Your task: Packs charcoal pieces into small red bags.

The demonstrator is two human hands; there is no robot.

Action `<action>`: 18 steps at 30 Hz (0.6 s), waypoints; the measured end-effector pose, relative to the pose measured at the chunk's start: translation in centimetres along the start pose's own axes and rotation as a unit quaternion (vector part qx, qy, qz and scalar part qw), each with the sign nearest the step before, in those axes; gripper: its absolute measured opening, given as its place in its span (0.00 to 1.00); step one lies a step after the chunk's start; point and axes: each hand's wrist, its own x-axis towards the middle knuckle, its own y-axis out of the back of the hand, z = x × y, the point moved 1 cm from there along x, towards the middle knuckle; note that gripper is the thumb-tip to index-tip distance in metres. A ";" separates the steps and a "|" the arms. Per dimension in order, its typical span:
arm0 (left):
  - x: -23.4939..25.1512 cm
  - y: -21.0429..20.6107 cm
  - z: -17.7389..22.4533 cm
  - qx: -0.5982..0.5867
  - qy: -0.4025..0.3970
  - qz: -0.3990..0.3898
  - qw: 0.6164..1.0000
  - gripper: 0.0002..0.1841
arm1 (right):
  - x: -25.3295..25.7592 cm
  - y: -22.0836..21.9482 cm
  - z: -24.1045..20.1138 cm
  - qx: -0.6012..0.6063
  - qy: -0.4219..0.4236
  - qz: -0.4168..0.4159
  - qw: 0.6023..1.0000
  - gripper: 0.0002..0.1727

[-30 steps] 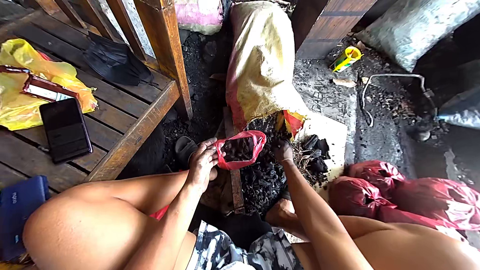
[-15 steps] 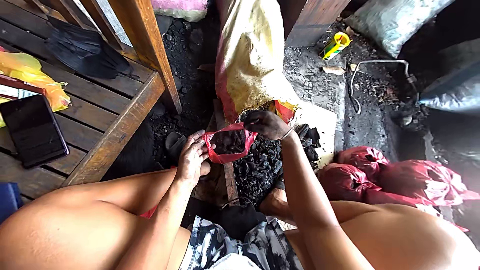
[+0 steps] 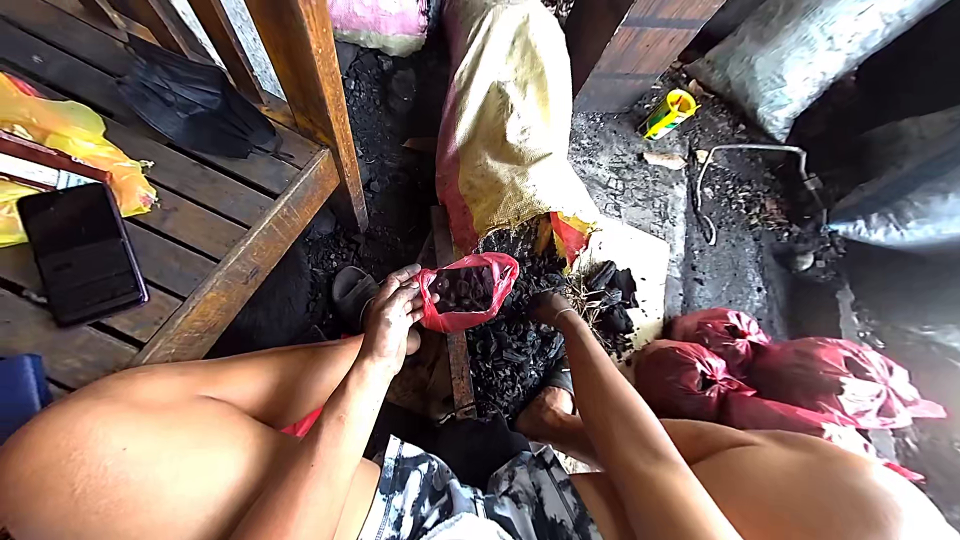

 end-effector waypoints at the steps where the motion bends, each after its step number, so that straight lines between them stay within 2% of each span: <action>1: 0.0 0.0 0.0 -0.001 -0.001 0.000 1.000 0.20 | -0.4 1.4 -0.2 0.032 0.014 0.018 0.999 0.20; 4: 0.0 0.0 -0.1 0.003 -0.003 -0.002 1.000 0.21 | -1.7 6.0 -0.9 0.095 0.098 0.086 0.987 0.15; 6: 0.1 -0.1 -0.1 0.011 0.001 -0.008 1.000 0.21 | -3.8 8.6 -2.2 0.147 0.213 0.109 0.960 0.11; 8: 0.1 -0.1 -0.1 0.013 0.000 -0.009 1.000 0.21 | -5.6 10.1 -4.2 0.182 0.329 0.091 0.922 0.11; 11: 0.1 0.0 -0.3 0.009 -0.003 -0.014 1.000 0.21 | -8.2 9.8 -8.8 0.142 0.414 0.050 0.898 0.10; 14: 0.1 0.3 -0.3 0.003 -0.004 -0.014 1.000 0.21 | -7.5 8.2 -10.5 0.122 0.417 0.066 0.898 0.11; 18: 0.4 0.8 -0.5 -0.009 0.006 0.022 1.000 0.20 | -4.2 7.4 -7.0 0.144 0.284 0.123 0.940 0.11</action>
